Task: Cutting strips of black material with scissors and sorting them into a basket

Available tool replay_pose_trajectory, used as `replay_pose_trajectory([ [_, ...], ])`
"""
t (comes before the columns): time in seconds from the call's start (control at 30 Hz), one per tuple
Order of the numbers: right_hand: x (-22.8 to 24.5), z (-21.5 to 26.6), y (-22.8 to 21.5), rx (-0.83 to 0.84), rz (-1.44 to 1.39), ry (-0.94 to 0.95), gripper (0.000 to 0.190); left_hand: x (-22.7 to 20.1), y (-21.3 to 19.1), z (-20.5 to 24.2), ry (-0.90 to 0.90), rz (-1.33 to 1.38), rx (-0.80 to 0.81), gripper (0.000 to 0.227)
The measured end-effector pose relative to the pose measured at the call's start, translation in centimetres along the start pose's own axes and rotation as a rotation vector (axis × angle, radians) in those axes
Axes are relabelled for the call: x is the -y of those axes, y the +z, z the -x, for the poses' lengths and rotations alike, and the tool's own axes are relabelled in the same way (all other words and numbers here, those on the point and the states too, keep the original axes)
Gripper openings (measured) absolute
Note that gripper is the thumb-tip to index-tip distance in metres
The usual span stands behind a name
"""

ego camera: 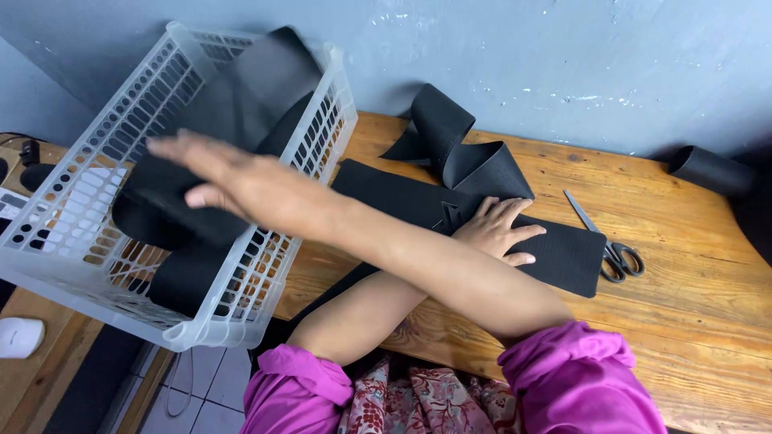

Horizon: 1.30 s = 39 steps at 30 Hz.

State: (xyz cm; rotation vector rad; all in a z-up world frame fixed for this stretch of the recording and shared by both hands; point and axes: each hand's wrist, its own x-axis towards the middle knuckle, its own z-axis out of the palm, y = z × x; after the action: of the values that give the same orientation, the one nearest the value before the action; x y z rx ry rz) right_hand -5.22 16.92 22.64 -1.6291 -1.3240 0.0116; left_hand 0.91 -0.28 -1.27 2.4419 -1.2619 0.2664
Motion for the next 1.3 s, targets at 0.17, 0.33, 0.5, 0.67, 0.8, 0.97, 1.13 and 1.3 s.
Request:
replay_pose_trajectory([
  [0.17,-3.0,0.6,4.0,0.317,0.322,0.138,0.068,-1.0,-1.9,0.6,-0.026,0.032,-0.024,0.056],
  [0.33,-3.3,2.5,3.6,0.219,0.412,0.031,0.067,-0.7,-2.3,0.5,0.021,0.031,-0.027,0.057],
  [0.5,-4.8,3.8,1.5,0.260,0.390,0.075,0.063,-0.5,-2.1,0.3,0.028,-0.021,-0.016,0.062],
  [0.67,-4.4,5.9,-2.4,0.270,0.275,0.110,0.057,-0.2,-1.0,-0.1,0.027,-0.003,-0.006,0.066],
  [0.8,-4.7,7.0,-4.4,0.251,0.286,0.126,0.054,1.1,1.2,-0.6,0.020,-0.083,0.040,0.068],
  [0.97,-6.5,6.3,-3.0,0.194,0.330,0.020,0.051,-0.2,-2.7,-0.6,0.049,-0.058,0.293,0.061],
  [1.13,-8.0,3.8,-0.5,0.177,0.489,-0.065,0.056,-0.2,-2.8,0.0,0.044,-0.076,0.467,0.057],
  [1.3,-7.3,0.3,1.4,0.176,0.479,-0.025,0.057,-0.4,-4.3,0.0,0.096,0.010,0.503,0.058],
])
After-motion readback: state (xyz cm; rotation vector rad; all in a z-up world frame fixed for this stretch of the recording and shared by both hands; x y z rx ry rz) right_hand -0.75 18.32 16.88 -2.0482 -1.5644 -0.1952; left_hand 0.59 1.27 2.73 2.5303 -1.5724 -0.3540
